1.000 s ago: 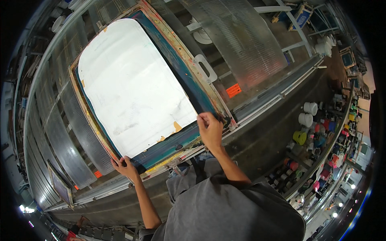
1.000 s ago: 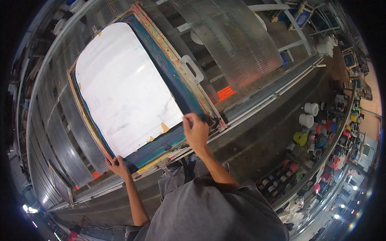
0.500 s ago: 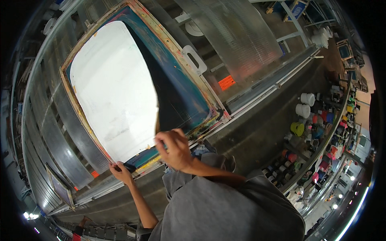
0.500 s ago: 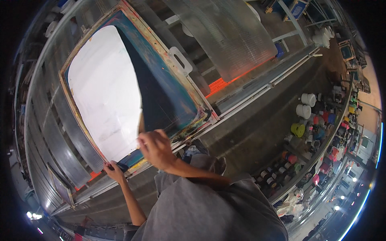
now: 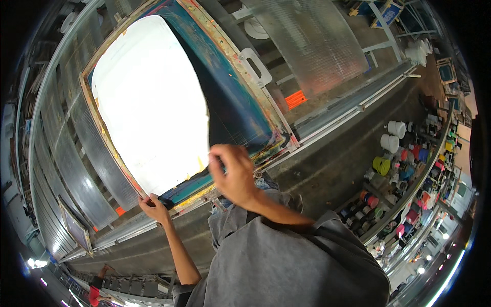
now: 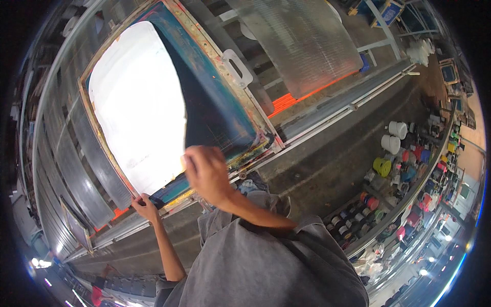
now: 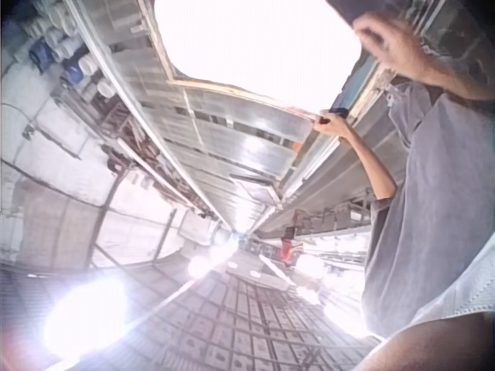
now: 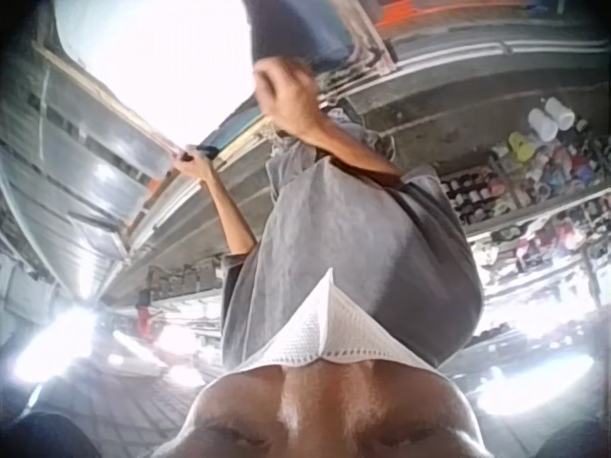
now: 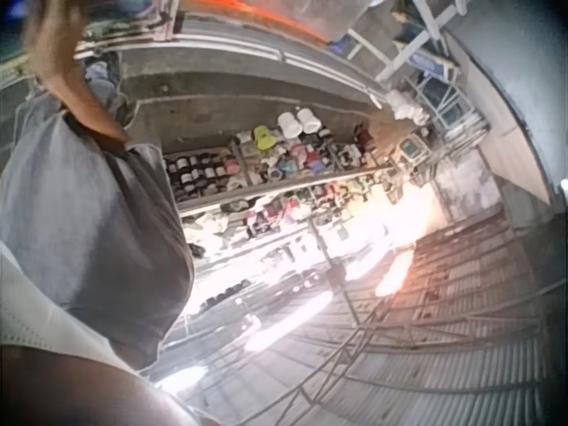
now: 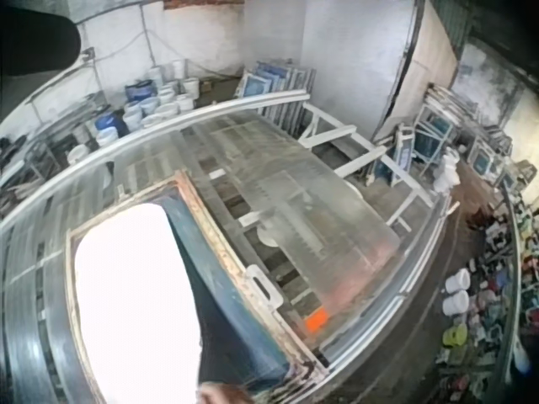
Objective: The person places a white fabric sheet onto a screen printing frame and smooths it down. They then remove the fabric and peel off masking tape from the frame's mesh surface. Finally, the person places the fabric back onto the frame.
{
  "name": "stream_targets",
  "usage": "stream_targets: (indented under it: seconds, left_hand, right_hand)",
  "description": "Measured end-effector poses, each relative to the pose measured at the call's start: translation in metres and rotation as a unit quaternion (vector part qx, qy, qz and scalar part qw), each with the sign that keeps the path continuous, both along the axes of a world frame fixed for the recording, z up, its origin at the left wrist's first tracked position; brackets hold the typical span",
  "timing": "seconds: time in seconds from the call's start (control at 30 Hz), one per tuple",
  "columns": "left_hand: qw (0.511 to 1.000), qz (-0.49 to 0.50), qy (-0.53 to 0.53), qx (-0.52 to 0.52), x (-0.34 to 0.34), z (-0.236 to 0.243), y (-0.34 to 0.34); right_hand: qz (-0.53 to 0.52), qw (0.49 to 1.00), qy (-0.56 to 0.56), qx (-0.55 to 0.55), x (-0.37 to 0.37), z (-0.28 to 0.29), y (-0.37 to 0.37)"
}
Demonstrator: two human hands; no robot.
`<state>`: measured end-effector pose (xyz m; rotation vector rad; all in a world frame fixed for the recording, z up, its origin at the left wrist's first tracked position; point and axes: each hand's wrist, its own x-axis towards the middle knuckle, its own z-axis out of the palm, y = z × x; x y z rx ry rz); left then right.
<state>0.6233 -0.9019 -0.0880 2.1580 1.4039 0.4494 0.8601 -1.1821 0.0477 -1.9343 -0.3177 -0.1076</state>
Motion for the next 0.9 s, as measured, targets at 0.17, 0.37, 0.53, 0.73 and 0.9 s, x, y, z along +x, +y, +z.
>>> stream_targets:
  seconds: [0.17, 0.37, 0.53, 0.73, 0.9]
  left_hand:
    - [0.997, -0.055, -0.022, 0.042, -0.013, -0.01, 0.009]
    - [0.996, -0.062, -0.016, -0.063, -0.002, 0.012, 0.002]
    - [0.995, -0.063, -0.03, -0.075, 0.004, 0.02, -0.008]
    - [0.991, -0.056, -0.037, -0.12, 0.009, 0.023, -0.009]
    - [0.992, -0.084, -0.032, -0.084, -0.014, 0.003, -0.001]
  right_hand:
    - [-0.027, 0.983, 0.178, -0.042, 0.007, -0.066, -0.072]
    - [-0.046, 0.959, 0.108, -0.257, 0.01, -0.09, -0.105]
    - [-0.109, 0.936, 0.029, -0.333, 0.007, -0.098, -0.104]
    - [-0.127, 0.945, 0.005, -0.301, 0.01, -0.111, -0.105]
    - [-0.115, 0.951, -0.017, -0.285, 0.014, -0.111, -0.099]
